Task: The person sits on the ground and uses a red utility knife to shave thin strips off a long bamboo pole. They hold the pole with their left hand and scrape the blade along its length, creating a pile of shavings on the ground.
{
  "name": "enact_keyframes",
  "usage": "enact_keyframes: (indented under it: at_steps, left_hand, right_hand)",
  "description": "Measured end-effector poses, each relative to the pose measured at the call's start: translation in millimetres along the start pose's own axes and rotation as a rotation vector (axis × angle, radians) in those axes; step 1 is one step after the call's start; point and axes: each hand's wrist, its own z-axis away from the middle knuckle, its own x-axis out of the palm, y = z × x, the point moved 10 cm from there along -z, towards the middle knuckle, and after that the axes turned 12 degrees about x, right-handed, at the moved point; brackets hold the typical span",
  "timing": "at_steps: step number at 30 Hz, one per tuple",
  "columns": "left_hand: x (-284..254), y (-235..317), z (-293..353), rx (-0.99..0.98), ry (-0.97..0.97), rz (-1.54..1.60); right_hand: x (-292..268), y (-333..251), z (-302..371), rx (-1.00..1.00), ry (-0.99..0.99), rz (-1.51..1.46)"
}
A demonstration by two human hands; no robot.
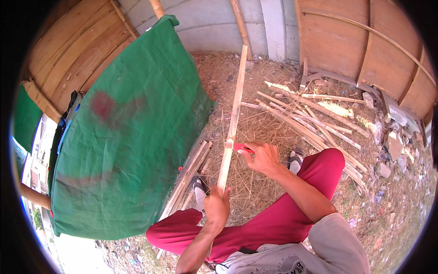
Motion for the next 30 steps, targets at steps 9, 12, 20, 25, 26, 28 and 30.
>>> enact_keyframes:
  at_steps: [9,12,20,25,26,28,30]
  left_hand:
    - [-2.3,-46.1,67.0,-0.105,-0.185,0.047]
    - [-10.3,-58.6,71.4,-0.133,-0.194,-0.005]
    - [-2.9,-64.5,47.0,-0.074,-0.042,0.044]
    - [57.7,-45.7,37.5,-0.170,-0.365,0.823]
    - [64.6,-40.7,37.5,-0.174,-0.402,0.919]
    - [75.4,-31.2,37.5,-0.211,-0.527,1.056]
    - [80.4,-25.3,36.0,-0.210,-0.561,1.122]
  right_hand:
    - [-86.9,80.7,-67.2,0.447,0.221,-0.005]
    - [-60.4,79.1,-46.3,0.453,0.111,0.115]
    - [3.8,14.2,11.2,0.213,-0.221,-0.208]
    - [31.5,-10.3,42.2,0.050,-0.358,-0.165]
    - [33.0,-9.3,41.2,0.045,-0.365,-0.160]
    - [34.0,-4.4,38.8,0.047,-0.357,-0.154]
    - [33.0,1.3,36.2,0.059,-0.329,-0.156]
